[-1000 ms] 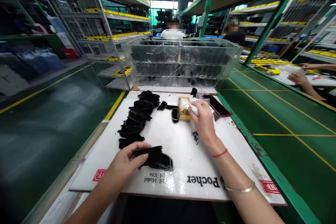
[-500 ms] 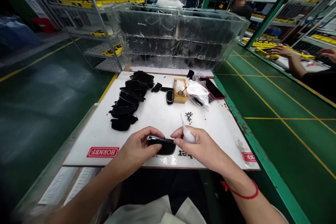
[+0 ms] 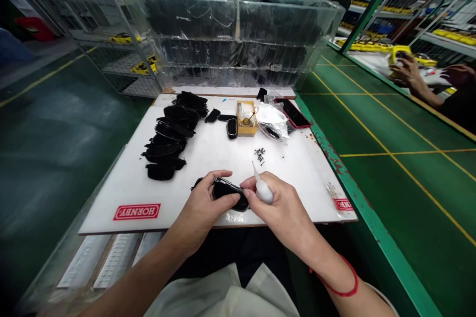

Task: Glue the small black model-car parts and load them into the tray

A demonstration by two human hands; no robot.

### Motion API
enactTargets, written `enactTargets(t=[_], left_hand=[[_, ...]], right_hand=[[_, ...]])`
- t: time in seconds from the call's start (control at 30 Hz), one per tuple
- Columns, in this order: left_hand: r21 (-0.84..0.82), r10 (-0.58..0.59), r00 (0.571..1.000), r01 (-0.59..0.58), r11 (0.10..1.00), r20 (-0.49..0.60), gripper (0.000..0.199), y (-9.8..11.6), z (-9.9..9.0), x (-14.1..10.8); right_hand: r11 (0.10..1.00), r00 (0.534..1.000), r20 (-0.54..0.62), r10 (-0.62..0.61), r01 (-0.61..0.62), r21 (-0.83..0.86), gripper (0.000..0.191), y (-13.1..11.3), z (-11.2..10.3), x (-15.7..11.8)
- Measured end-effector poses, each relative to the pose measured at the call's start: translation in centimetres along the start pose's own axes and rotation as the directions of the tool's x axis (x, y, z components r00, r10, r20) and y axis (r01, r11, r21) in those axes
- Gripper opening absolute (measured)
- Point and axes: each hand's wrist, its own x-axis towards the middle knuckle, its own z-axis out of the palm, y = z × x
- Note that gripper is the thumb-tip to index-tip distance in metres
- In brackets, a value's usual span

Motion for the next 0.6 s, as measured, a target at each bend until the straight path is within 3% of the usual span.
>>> enactTargets(t=[0.37,0.6], left_hand=[[0.076,0.048,0.999,-0.046,0.996,-0.025,0.041,0.04,0.77,0.37],[0.102,0.084,0.995,-0.079,0.992,-0.049,0.042,-0.43,1.01,0.63]], right_hand=[[0.999,0.996,-0.082,-0.022,0.019,-0.044,0.010,0.70,0.14,-0.64],[0.988,0.989,-0.062,0.133,-0.128,0.085,0.017,0.45,0.05,-0.31]])
